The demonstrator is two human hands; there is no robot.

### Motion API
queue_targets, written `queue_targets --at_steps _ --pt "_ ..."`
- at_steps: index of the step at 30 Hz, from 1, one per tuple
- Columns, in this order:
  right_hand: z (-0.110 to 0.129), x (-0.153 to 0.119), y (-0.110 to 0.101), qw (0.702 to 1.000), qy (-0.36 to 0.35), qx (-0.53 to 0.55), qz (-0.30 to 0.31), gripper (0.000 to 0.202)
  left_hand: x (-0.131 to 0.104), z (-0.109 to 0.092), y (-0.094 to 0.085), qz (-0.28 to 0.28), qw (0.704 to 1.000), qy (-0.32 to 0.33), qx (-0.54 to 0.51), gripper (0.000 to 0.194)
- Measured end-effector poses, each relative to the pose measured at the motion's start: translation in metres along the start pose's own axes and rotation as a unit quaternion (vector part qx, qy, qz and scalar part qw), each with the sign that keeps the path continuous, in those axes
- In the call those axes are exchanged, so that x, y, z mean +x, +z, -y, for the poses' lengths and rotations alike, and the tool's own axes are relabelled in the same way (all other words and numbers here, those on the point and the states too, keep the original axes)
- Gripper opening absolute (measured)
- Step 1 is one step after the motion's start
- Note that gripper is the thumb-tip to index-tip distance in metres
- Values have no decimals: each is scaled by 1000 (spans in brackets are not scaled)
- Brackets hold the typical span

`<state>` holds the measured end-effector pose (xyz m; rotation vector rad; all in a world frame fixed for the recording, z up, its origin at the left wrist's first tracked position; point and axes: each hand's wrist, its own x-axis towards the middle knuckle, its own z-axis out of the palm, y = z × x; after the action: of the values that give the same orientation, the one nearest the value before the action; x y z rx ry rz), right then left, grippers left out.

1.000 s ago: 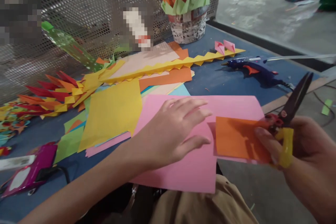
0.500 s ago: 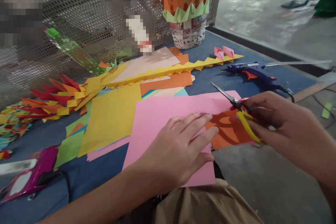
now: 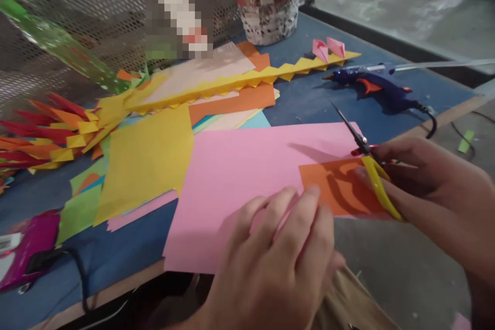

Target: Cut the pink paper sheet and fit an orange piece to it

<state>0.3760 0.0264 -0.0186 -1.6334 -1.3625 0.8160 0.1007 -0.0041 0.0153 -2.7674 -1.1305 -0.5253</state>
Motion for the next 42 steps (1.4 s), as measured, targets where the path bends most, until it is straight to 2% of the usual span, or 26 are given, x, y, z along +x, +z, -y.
queue_targets --at_steps 4,7,10,13,17,22,28,31,35,39,42 --pt "3 -11 6 997 38 69 10 48 24 11 7 72 995 66 -6 43" --pt "-2 -18 9 993 54 102 -6 43 37 24 13 87 988 129 -6 40" --pt "-12 -28 12 988 67 129 -48 37 42 31 20 96 985 145 -17 39" --pt "-19 -41 15 981 98 154 -68 32 43 33 26 86 985 151 -11 37" --pt "-21 -52 26 970 135 196 -56 37 48 33 33 44 987 157 12 35" --pt "-16 -50 42 954 147 245 -93 44 54 33 35 53 983 176 13 34" --pt "-20 -50 46 934 174 288 -121 40 62 40 24 66 986 143 -61 32" --pt "-22 -50 45 930 182 292 -131 40 72 53 17 73 989 105 -78 33" --pt "-20 -47 47 934 179 284 -121 40 79 77 17 124 988 44 -79 42" --pt "-19 -45 50 944 161 262 -117 40 68 92 15 142 988 5 -68 46" --pt "-17 -45 51 950 152 242 -129 41 46 96 4 124 992 8 -37 49"
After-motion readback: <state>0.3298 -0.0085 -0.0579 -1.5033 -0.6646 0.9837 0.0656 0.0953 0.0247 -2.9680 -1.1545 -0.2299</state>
